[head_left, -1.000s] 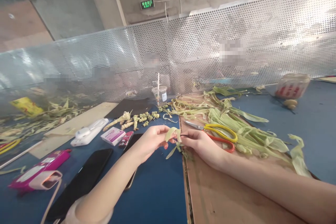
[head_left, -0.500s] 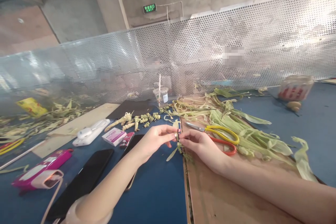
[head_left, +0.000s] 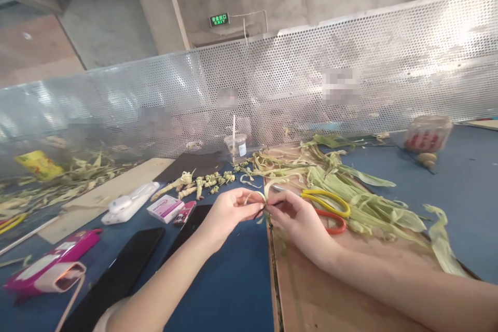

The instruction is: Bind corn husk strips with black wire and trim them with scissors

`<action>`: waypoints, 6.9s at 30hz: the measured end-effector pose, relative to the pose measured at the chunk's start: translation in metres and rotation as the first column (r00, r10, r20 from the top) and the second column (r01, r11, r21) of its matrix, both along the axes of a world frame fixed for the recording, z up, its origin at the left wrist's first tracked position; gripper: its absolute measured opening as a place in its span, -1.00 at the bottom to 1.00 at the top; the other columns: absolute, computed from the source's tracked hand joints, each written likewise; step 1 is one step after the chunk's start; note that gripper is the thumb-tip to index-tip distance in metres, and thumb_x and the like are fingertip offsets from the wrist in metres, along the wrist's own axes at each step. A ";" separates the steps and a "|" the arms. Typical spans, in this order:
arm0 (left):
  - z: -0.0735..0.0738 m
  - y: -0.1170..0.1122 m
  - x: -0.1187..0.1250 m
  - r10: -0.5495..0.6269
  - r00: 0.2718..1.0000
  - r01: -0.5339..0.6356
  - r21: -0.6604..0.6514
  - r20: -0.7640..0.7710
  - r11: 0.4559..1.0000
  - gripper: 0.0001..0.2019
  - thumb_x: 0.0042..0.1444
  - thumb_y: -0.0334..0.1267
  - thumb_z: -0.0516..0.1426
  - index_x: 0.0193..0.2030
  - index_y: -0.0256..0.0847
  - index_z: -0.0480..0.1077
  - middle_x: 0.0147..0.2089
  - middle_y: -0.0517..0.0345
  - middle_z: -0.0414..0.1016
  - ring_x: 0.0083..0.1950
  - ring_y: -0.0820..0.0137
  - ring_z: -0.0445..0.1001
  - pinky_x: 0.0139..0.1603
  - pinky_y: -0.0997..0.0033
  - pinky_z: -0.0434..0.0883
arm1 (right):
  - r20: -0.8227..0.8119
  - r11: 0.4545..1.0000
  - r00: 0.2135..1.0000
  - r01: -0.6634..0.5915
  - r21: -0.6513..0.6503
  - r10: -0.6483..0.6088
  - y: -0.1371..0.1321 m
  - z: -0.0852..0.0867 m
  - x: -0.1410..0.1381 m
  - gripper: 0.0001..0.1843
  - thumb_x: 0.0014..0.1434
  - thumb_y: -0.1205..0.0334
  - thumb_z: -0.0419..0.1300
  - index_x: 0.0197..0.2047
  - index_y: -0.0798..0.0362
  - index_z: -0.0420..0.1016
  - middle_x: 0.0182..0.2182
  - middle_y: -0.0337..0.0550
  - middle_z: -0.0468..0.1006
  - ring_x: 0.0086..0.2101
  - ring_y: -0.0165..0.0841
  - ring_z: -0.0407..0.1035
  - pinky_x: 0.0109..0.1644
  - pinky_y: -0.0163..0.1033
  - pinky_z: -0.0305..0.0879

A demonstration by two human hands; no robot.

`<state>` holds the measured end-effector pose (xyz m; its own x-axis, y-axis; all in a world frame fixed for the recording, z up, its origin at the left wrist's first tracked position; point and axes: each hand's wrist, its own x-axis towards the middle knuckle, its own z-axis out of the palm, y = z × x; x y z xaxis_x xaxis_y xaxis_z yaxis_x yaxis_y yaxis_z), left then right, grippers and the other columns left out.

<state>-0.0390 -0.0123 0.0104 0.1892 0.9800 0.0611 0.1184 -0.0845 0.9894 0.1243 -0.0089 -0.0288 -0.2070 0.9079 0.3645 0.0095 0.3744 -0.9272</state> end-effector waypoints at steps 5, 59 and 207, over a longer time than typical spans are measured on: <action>0.000 -0.003 0.001 -0.056 0.998 0.054 0.045 0.029 0.998 -0.71 -0.12 -0.33 0.25 -0.18 -0.24 0.44 -0.05 0.03 0.48 -0.04 0.31 0.42 0.04 0.31 0.29 | -0.097 0.993 0.992 0.090 0.077 -0.083 0.006 -0.003 -0.001 -0.81 0.08 0.09 0.16 -0.33 0.03 0.34 -0.32 -0.16 0.48 -0.27 -0.32 0.35 -0.18 -0.23 0.27; -0.002 -0.001 -0.001 -0.147 0.961 0.160 -0.037 0.235 0.986 -0.91 -0.05 -0.33 0.24 -0.39 -0.29 0.44 -0.36 0.18 0.42 -0.28 0.47 0.41 -0.10 0.37 0.39 | 0.199 0.877 0.966 0.053 0.478 -0.166 -0.011 0.007 0.006 -0.85 0.18 0.39 0.05 -0.20 -0.04 0.32 -0.29 -0.25 0.41 -0.22 -0.36 0.24 -0.10 -0.20 0.19; -0.018 -0.003 0.010 -0.129 0.888 0.077 -0.132 -0.442 0.988 -0.79 0.04 -0.12 0.08 -0.31 -0.24 0.28 -0.45 0.24 0.37 -0.70 0.60 0.21 -0.66 0.55 0.17 | 0.373 0.997 0.924 -0.071 -0.037 0.080 -0.005 -0.008 0.017 -0.86 -0.02 0.49 0.06 -0.45 0.05 0.29 -0.53 -0.35 0.32 -0.50 -0.50 0.16 -0.44 -0.40 0.09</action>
<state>-0.0285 -0.0157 -0.0074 0.2715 0.9492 -0.1593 0.5480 -0.0164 0.8363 0.1417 -0.0144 -0.0365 -0.3930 0.8910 0.2273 0.3299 0.3673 -0.8696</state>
